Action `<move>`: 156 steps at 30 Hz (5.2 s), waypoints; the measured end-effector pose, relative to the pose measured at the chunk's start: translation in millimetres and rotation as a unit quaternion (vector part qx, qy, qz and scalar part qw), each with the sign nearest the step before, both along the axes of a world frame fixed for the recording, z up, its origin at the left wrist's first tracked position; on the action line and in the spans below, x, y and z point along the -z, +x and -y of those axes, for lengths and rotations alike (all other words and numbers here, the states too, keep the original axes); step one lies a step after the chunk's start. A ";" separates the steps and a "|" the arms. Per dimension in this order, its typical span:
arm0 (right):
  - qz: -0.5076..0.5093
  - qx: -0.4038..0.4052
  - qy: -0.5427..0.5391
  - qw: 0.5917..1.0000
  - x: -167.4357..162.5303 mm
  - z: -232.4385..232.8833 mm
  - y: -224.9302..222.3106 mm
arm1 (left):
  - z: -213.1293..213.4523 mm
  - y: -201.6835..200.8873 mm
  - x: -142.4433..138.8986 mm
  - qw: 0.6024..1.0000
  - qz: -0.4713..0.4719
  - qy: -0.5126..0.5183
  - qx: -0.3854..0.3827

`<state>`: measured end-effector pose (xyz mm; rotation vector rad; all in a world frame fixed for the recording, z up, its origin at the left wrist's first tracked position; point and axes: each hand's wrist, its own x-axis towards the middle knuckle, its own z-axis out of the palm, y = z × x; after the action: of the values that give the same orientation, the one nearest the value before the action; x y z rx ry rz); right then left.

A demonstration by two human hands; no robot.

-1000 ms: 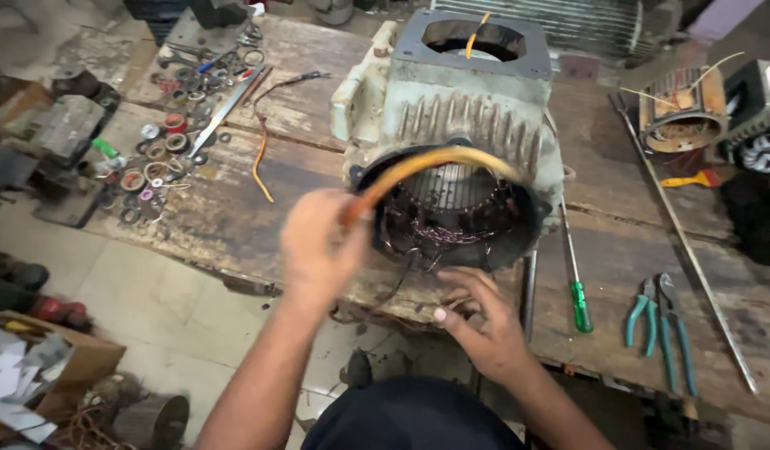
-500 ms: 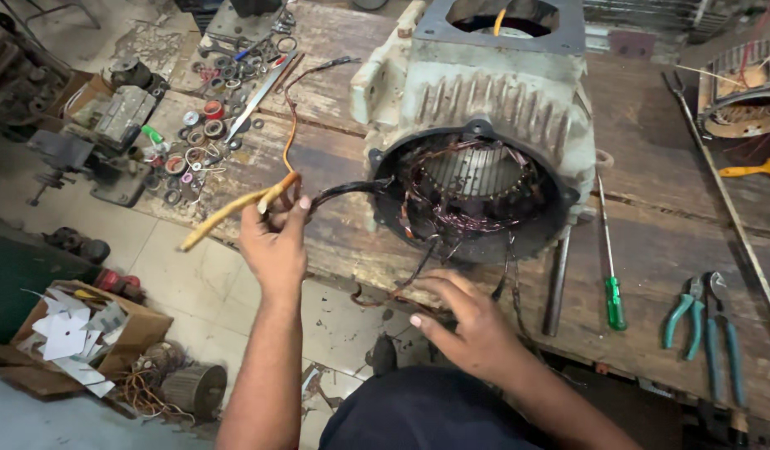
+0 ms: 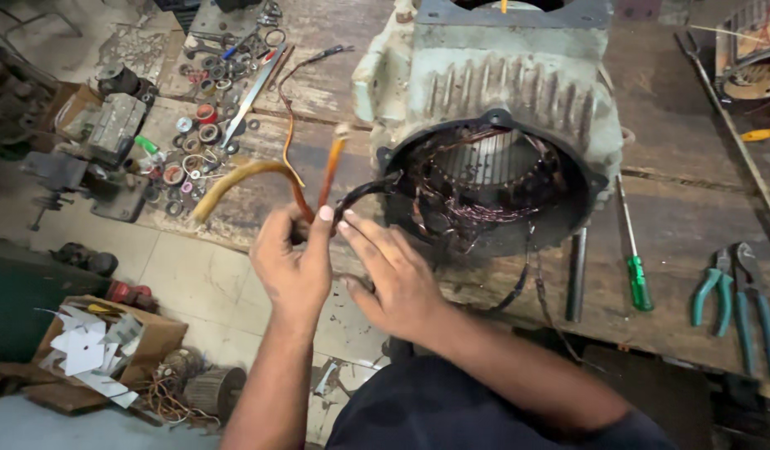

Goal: The person removes burnt copper windings and lead wires from the stator of an electric motor on a workbench. They use pliers and a screwdriver to pry, pull, and cut old wiring out of the motor housing, working the wires loose one at a time and setting them aside.

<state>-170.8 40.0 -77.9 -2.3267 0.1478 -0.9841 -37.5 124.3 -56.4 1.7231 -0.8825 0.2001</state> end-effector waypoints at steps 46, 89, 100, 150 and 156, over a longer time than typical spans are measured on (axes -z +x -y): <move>0.223 -0.175 0.487 0.826 6.8 32.4 -26.2 | 139.9 11.8 -19.1 0.824 -0.431 -0.125 0.346; -0.158 -0.153 -0.095 0.971 132.4 -74.0 -39.3 | -3.0 -4.9 155.7 0.897 -0.366 0.148 0.198; -0.222 0.113 -0.066 0.966 68.9 -10.2 -93.8 | -22.9 -16.8 187.3 0.945 -0.086 0.241 0.203; -0.251 0.309 -0.106 0.911 52.6 135.2 -28.2 | -21.5 4.9 198.6 0.940 -0.119 0.174 0.269; -0.166 0.301 -0.159 0.926 55.8 153.1 -16.6 | -17.6 19.1 219.6 0.921 -0.138 0.202 0.303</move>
<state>-187.4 -113.1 -133.8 -2.8074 0.9525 -0.9220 -18.5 141.9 -276.0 1.6963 -1.2539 -0.6660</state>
